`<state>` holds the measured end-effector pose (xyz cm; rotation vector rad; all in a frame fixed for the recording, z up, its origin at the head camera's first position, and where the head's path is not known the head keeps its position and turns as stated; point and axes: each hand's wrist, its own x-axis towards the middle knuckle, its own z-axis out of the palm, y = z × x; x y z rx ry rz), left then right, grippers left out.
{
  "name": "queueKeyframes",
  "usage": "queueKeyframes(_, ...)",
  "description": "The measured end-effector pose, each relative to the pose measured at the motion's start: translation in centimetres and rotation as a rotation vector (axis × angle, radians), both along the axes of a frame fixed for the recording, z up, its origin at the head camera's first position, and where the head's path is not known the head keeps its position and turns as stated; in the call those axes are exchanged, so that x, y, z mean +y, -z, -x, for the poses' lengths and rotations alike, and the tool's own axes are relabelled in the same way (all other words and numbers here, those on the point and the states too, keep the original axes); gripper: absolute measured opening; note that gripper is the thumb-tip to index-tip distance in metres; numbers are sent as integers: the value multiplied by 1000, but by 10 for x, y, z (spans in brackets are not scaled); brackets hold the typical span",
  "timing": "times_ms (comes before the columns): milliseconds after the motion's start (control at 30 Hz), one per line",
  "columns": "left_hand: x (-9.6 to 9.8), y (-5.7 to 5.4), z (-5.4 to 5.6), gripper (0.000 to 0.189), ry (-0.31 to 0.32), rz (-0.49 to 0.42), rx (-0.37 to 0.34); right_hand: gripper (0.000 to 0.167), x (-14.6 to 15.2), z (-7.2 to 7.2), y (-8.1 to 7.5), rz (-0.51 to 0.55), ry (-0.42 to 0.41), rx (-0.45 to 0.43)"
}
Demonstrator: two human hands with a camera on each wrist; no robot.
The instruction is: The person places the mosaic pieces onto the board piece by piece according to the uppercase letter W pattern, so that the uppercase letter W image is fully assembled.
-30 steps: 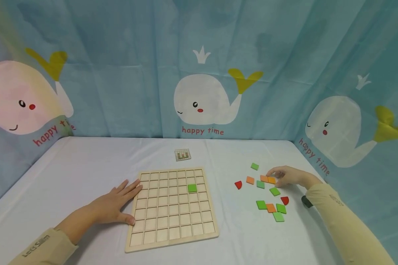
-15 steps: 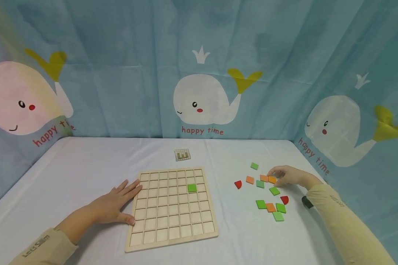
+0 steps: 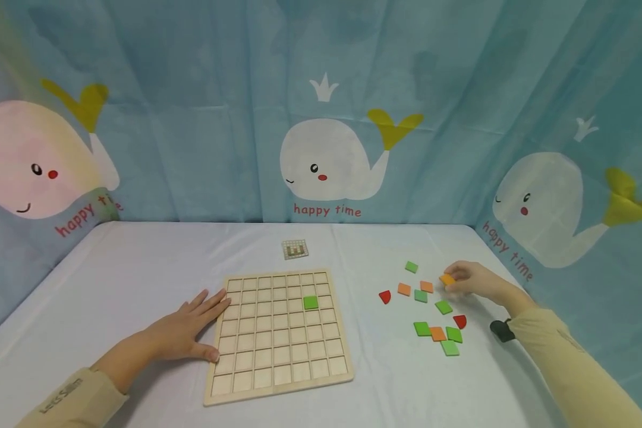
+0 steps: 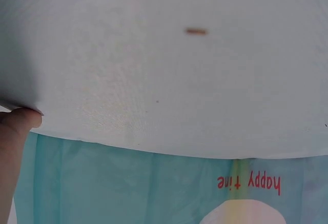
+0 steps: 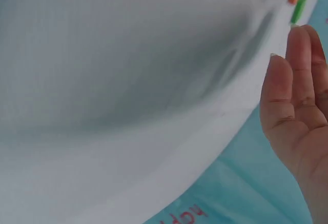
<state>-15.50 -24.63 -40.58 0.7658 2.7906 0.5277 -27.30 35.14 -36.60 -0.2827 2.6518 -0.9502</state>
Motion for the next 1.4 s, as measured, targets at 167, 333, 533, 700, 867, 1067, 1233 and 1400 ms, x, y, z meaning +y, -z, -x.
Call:
queueKeyframes(167, 0, 0, 0, 106, -9, 2, 5, 50, -9, -9, -7, 81, 29, -2)
queueKeyframes(333, 0, 0, 1, 106, -8, -3, 7, 52, -18, -21, -13, 155, 21, -5)
queueKeyframes(533, -1, 1, 3, 106, 0, -4, 6, 48, -32, -34, -18, 241, -26, 2)
queueKeyframes(700, -2, 0, 6, 105, 13, -6, 18, 44, -48, -41, -21, 221, -31, 23)
queueKeyframes(867, -1, -1, 6, 105, 16, -4, 25, 42, -63, -44, -22, 243, -63, 55)
queueKeyframes(1067, 0, -1, 5, 106, 17, -14, 4, 37, -80, -48, -14, 249, -119, 86)
queueKeyframes(1233, 0, 0, 2, 106, 0, -13, -15, 34, -99, -51, -8, 279, -168, 104)
queueKeyframes(1400, 0, -1, 0, 106, 1, -13, -20, 31, -117, -55, -4, 256, -211, 113)
